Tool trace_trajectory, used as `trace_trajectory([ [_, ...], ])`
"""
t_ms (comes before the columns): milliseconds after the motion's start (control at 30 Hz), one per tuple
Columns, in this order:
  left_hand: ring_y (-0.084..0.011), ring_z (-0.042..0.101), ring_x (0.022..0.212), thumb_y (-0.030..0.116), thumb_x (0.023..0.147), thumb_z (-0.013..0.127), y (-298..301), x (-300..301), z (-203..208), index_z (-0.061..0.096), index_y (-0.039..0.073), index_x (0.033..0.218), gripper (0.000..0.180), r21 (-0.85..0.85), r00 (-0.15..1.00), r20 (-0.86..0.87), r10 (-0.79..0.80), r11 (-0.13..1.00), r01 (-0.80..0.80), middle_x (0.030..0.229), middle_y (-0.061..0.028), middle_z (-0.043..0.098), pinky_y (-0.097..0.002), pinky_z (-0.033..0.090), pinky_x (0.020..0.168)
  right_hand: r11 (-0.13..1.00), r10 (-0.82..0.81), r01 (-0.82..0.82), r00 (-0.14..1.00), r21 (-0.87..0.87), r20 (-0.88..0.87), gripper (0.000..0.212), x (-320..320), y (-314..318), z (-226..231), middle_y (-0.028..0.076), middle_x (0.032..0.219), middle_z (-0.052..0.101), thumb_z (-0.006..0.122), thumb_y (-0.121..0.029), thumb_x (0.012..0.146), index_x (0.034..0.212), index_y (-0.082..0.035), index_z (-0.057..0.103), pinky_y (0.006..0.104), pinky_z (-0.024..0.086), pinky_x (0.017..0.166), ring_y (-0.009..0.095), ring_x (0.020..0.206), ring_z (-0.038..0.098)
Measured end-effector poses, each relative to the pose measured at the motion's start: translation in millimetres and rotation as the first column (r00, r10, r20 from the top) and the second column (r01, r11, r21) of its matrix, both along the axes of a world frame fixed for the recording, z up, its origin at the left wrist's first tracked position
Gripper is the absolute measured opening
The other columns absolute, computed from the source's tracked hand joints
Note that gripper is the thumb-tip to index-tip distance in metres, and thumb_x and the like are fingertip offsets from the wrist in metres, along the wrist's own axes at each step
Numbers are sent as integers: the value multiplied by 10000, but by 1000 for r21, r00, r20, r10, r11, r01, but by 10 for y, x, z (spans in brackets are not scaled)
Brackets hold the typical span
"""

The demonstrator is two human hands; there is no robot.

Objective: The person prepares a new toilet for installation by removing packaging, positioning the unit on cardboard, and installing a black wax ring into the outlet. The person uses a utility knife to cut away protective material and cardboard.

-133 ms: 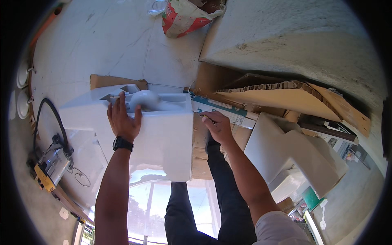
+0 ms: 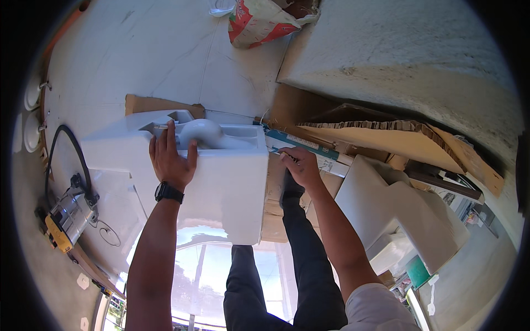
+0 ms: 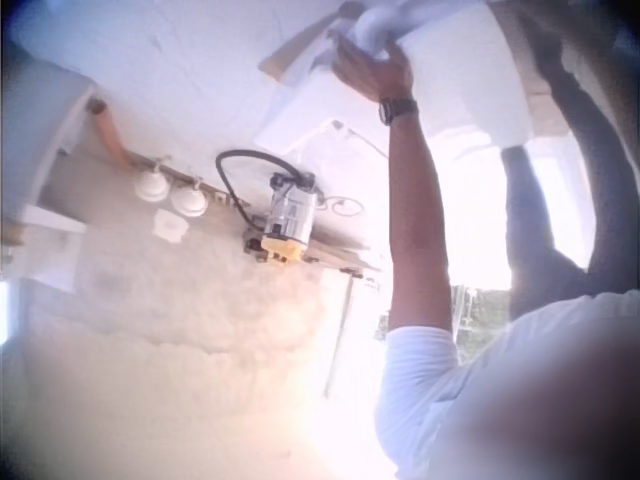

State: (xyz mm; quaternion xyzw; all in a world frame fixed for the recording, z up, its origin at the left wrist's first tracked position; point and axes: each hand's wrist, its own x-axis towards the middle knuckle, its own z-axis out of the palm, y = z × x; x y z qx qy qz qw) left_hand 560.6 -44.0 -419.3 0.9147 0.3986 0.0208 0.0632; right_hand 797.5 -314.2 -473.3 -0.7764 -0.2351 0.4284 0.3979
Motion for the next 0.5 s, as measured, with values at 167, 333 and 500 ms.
trace_trajectory([
  [167, -308, 588, 1307, 447, 922, 651, 29, 10, -53, 507, 42, 1511, 730, 17, 1000, 12, 13, 1000, -13, 1362, -182, 648, -510, 288, 1239, 996, 75, -74, 996, 43, -42, 233, 185, 87, 21, 116, 890, 725, 724, -180, 914, 1079, -33, 797, 323, 499, 773, 202, 828, 658],
  [333, -345, 602, 1279, 413, 926, 662, 46, 31, -55, 509, 13, 1500, 715, 12, 996, 83, 15, 1000, -16, 1346, -210, 647, -534, 329, 1209, 990, 132, -132, 991, -39, -5, 234, 249, 132, -222, 121, 913, 732, 732, -206, 919, 1063, -35, 800, 330, 508, 796, 214, 861, 679],
  [500, -364, 614, 1251, 410, 935, 661, 6, 23, 17, 518, -5, 1488, 706, 0, 996, 92, 15, 1000, -15, 1320, -228, 652, -551, 357, 1183, 972, 226, -215, 964, -93, 139, 247, 215, 278, -844, 139, 895, 728, 726, -269, 916, 1032, -68, 811, 373, 521, 760, 270, 819, 693],
])
